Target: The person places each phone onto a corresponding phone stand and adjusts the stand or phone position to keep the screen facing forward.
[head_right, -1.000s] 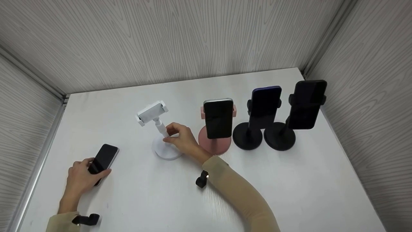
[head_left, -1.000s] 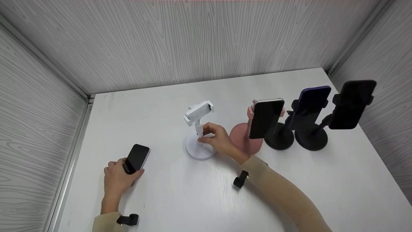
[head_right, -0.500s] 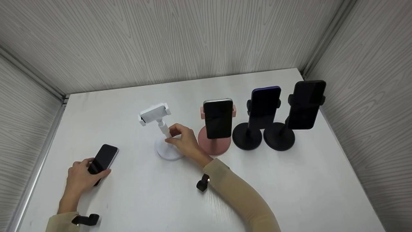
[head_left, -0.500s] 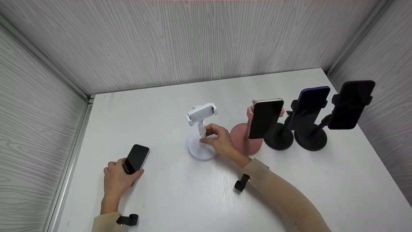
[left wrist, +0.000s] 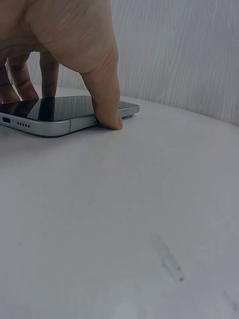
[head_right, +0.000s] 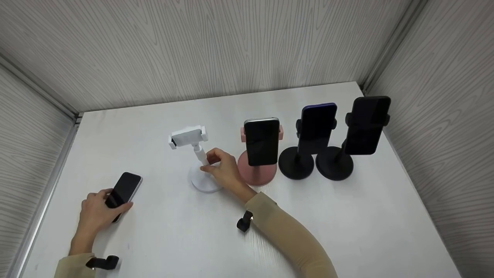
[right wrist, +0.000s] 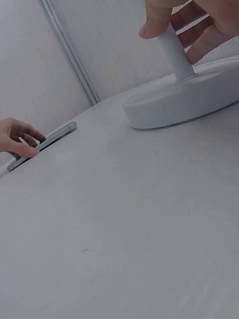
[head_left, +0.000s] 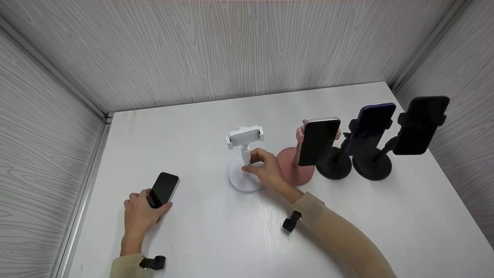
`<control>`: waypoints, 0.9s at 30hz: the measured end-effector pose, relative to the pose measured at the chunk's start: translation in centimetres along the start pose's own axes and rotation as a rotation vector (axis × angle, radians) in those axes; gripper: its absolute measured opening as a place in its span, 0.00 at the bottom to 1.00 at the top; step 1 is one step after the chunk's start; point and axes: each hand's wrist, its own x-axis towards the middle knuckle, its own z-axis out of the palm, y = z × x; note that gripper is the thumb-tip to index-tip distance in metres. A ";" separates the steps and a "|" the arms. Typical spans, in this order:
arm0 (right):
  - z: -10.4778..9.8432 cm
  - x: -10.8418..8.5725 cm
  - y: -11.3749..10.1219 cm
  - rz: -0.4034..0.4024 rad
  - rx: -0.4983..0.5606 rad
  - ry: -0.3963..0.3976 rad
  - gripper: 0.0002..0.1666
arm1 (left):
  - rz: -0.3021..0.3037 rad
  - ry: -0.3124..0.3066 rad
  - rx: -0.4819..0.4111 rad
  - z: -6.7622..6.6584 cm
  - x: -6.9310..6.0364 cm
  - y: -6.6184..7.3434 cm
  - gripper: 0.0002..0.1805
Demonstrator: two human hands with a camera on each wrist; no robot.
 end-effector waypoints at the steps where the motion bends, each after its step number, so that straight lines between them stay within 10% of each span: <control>1: 0.0 -0.1 0.0 0.001 -0.004 0.006 0.16 | -0.001 -0.001 0.000 0.0 0.0 0.0 0.49; 27: -0.1 -0.6 -0.1 0.008 -0.034 0.122 0.17 | 0.003 0.001 -0.001 0.0 0.0 0.1 0.49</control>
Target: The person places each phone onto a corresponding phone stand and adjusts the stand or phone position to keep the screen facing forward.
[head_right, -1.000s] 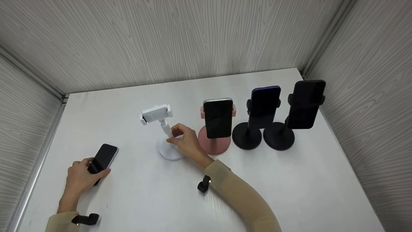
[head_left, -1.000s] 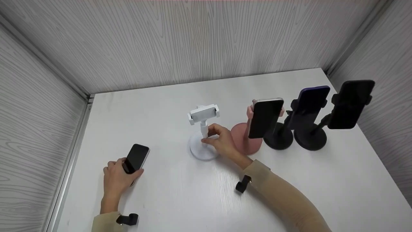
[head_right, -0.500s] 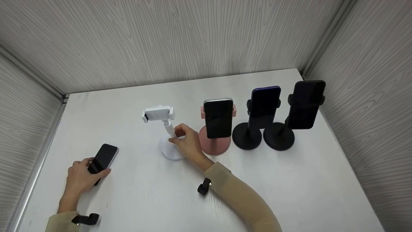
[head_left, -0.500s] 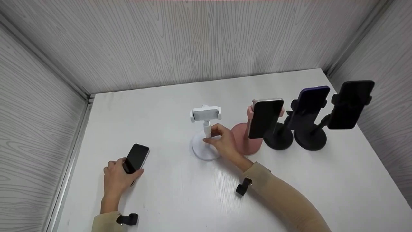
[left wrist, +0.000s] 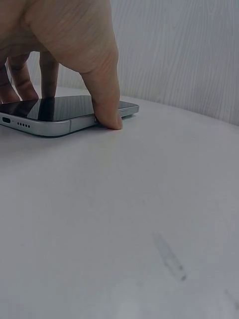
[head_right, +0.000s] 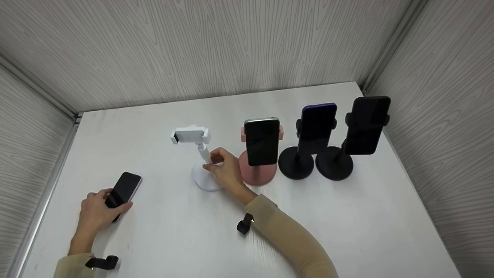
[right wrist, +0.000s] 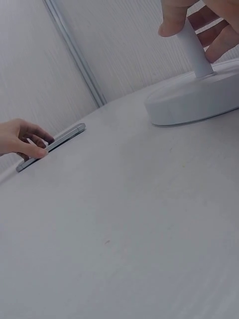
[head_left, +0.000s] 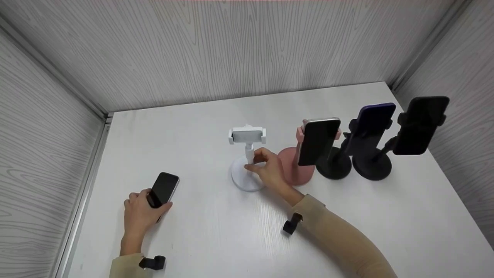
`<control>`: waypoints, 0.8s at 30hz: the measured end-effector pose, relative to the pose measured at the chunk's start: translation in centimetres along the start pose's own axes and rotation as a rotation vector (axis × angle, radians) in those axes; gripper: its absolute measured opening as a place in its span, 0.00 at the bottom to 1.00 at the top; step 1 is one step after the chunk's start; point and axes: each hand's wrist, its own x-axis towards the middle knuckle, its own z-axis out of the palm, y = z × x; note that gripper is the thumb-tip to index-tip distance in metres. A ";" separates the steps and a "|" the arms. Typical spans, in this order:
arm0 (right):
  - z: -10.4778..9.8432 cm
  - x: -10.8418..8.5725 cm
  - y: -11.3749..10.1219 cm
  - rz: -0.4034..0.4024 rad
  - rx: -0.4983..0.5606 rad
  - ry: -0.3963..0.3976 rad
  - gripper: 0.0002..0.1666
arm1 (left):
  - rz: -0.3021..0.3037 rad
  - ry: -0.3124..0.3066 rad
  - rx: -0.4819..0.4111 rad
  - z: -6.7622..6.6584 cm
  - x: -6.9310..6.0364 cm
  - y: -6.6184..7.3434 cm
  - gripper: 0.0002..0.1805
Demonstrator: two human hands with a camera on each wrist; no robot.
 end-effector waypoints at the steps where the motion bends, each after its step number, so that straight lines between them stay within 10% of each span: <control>1: 0.0 0.0 0.0 0.006 0.004 -0.004 0.17 | -0.002 0.000 0.000 0.0 0.0 0.0 0.49; 15: -0.5 -0.8 0.0 0.014 0.015 -0.042 0.19 | -0.027 0.024 -0.047 0.8 0.0 0.4 0.48; 24: -1.4 -1.6 -0.4 0.000 0.053 -0.026 0.22 | 0.031 0.147 -0.092 1.5 -0.2 2.7 0.44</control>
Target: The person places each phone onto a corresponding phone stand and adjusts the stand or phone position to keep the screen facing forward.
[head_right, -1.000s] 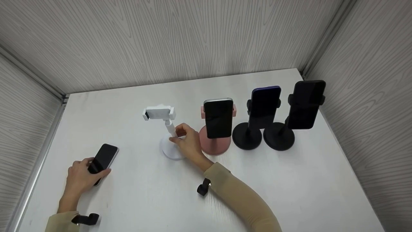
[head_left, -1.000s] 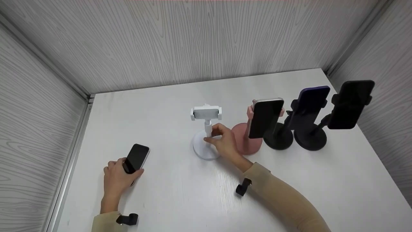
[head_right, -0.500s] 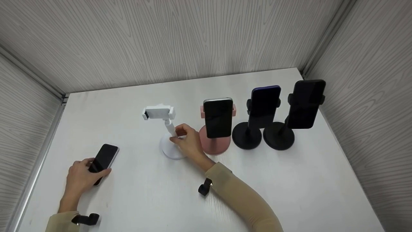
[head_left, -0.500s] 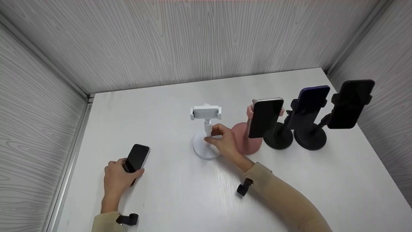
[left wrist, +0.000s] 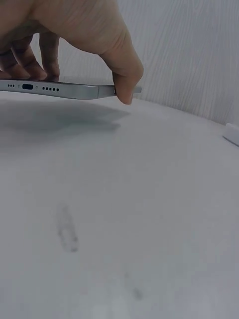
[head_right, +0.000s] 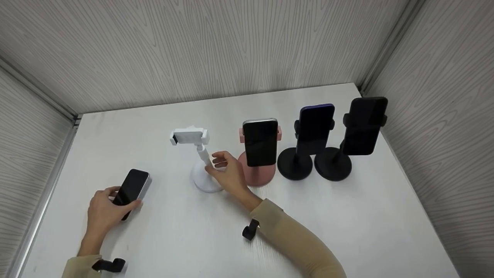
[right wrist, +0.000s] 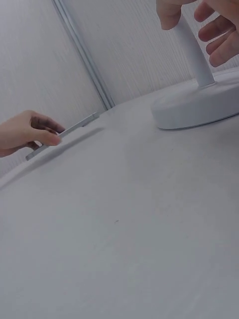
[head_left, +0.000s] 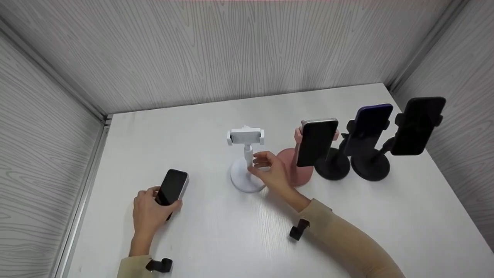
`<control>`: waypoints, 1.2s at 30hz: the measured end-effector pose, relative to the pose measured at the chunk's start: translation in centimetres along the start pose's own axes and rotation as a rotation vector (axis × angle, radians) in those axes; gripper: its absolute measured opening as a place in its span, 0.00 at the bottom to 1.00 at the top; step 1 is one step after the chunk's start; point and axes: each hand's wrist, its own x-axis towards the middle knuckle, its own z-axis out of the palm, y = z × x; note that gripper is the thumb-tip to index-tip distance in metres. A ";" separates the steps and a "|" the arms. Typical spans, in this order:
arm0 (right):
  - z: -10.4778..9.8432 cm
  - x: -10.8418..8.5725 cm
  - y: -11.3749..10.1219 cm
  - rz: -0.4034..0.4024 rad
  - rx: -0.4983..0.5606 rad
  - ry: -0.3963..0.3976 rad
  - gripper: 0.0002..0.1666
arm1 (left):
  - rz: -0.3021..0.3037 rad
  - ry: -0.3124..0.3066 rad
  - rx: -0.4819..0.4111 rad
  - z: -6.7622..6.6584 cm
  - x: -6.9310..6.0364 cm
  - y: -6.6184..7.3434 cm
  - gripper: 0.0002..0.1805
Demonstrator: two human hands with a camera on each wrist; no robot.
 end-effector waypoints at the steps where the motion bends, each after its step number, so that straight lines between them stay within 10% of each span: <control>1: -0.1 -0.1 0.0 0.001 0.007 0.001 0.21 | 0.009 0.014 -0.005 0.1 -0.1 0.3 0.44; 20: -1.5 -2.7 -2.1 0.014 0.143 -0.094 0.21 | 0.228 0.287 -0.178 1.5 -2.9 7.0 0.41; 36: -1.6 -4.1 -5.0 0.025 0.280 -0.120 0.22 | 0.408 0.381 -0.287 2.5 -5.4 10.7 0.43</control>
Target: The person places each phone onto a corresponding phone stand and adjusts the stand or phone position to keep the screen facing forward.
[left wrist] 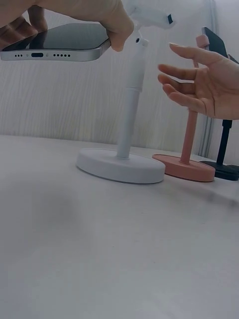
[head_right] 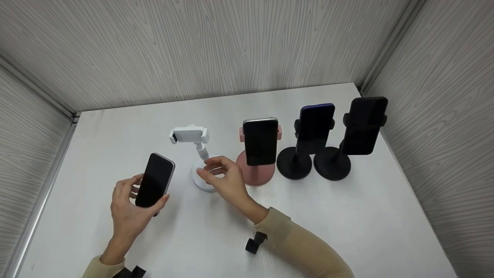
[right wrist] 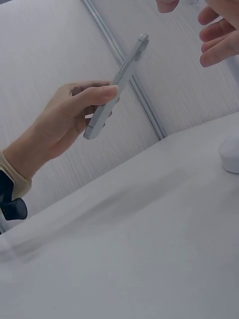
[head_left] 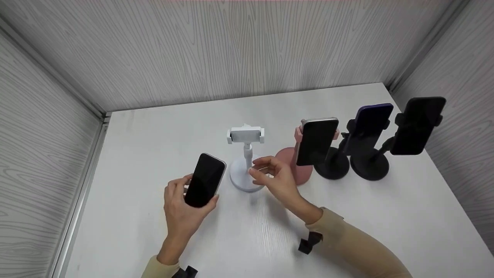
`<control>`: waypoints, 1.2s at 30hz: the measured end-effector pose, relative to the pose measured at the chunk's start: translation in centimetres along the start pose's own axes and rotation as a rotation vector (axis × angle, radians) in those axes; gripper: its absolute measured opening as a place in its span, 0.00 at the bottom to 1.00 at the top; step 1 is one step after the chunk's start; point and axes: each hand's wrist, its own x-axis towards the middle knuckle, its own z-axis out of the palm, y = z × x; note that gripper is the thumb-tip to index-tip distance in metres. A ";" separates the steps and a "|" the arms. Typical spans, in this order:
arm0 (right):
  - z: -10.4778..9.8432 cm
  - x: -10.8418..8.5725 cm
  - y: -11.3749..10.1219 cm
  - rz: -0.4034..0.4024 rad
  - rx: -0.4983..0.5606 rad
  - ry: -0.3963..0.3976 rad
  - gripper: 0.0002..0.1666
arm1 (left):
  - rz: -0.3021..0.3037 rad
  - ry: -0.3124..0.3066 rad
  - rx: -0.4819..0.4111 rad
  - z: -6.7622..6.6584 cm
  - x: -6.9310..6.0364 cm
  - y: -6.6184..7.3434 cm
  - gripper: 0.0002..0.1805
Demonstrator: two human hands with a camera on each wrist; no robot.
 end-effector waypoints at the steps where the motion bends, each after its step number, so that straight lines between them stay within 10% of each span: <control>1: 0.1 -0.1 -0.2 -0.002 0.012 -0.004 0.21 | 0.007 0.003 -0.007 0.1 -0.1 0.2 0.43; 16: 1.3 -0.6 -2.0 -0.030 0.223 -0.080 0.24 | 0.094 0.035 -0.044 2.0 -0.9 2.7 0.43; 36: 1.9 -1.0 -2.7 -0.019 0.253 -0.063 0.13 | 0.181 0.047 -0.092 3.8 -1.9 4.7 0.43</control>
